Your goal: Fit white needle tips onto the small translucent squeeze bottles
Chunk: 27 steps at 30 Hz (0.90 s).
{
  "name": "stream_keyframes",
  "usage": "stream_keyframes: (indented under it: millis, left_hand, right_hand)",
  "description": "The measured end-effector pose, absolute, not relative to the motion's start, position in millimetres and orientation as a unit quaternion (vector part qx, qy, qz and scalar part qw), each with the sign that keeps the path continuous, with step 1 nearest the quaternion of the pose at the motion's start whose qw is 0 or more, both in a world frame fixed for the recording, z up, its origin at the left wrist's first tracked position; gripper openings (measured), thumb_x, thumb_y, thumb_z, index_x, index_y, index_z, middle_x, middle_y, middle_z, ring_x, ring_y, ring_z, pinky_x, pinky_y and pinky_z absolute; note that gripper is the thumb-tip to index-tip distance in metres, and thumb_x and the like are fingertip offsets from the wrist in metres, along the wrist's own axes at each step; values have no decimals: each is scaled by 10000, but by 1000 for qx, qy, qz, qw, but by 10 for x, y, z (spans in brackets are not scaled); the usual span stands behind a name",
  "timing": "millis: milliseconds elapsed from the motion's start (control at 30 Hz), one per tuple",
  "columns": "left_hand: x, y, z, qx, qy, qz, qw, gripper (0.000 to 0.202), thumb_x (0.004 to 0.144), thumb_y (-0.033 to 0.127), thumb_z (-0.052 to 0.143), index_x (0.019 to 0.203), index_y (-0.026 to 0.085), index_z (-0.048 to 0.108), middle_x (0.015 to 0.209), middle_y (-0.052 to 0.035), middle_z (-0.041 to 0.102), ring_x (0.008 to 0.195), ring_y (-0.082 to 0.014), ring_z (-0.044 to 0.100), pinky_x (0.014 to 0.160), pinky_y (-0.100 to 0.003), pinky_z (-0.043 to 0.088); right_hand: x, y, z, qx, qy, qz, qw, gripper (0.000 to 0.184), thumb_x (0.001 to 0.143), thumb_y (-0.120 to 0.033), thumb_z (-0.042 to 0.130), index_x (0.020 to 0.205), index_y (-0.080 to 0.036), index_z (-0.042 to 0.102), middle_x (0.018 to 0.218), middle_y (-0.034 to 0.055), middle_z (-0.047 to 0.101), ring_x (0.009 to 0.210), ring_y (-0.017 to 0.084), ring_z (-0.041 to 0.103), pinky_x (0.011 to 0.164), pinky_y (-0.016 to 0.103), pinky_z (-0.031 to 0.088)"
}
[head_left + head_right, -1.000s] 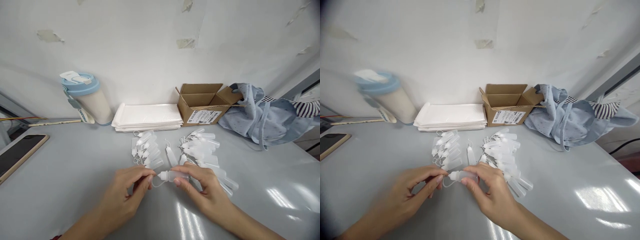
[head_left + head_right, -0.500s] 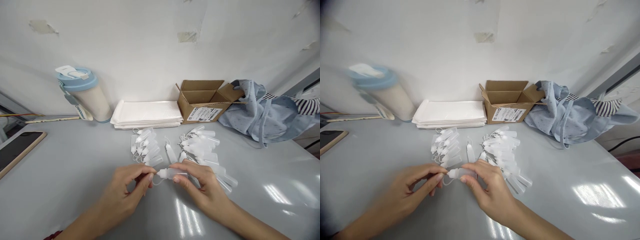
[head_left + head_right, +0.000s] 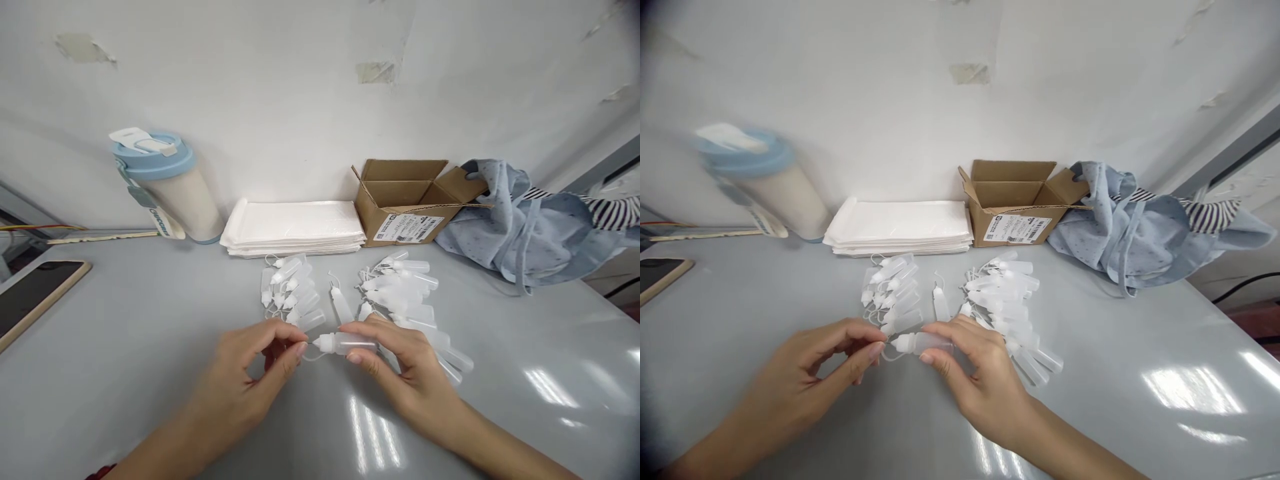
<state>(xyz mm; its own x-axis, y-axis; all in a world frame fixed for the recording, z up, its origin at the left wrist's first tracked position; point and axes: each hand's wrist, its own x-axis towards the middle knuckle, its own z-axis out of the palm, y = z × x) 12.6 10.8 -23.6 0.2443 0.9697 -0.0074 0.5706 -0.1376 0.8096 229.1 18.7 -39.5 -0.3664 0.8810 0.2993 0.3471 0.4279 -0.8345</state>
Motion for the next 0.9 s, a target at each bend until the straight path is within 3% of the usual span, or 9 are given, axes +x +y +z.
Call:
stream_keyframes:
  millis: [233,467,733,900]
  left_hand:
    - [151,62,-202,672,547,281,412,206,865,296,520,709,205,620,563,35,563,489,-99,508,455,-174,410]
    - [137,74,-214,654,534,278,458,193,868,282,515,740,195,631,606,31,590,504,-93,545,477,-186,425]
    - [229,-18,-267,611,525,356,473,42,849,254,526,838,214,528,612,59,553,526,-89,547,526,-196,464]
    - [207,-10,-273,598,550,363,456,153,842,277,543,975,230,484,615,67,539,578,-109,555,573,-218,462]
  right_hand:
    - [2277,138,-393,-406,-748,372,370,181,899,-219,542,1029,-182,663,789,30,667,719,156,598,609,260,470]
    - [2262,138,-412,-385,-758,364,380,195,906,-186,523,1048,-150,652,767,40,648,699,151,589,612,262,463]
    - [2266,141,-394,-366,-773,337,394,197,900,-177,540,1068,-170,642,750,29,630,680,146,571,609,265,463]
    - [2284,171,-367,-390,-755,330,411,205,901,-182,541,1080,-210,638,792,11,652,708,142,584,622,260,472]
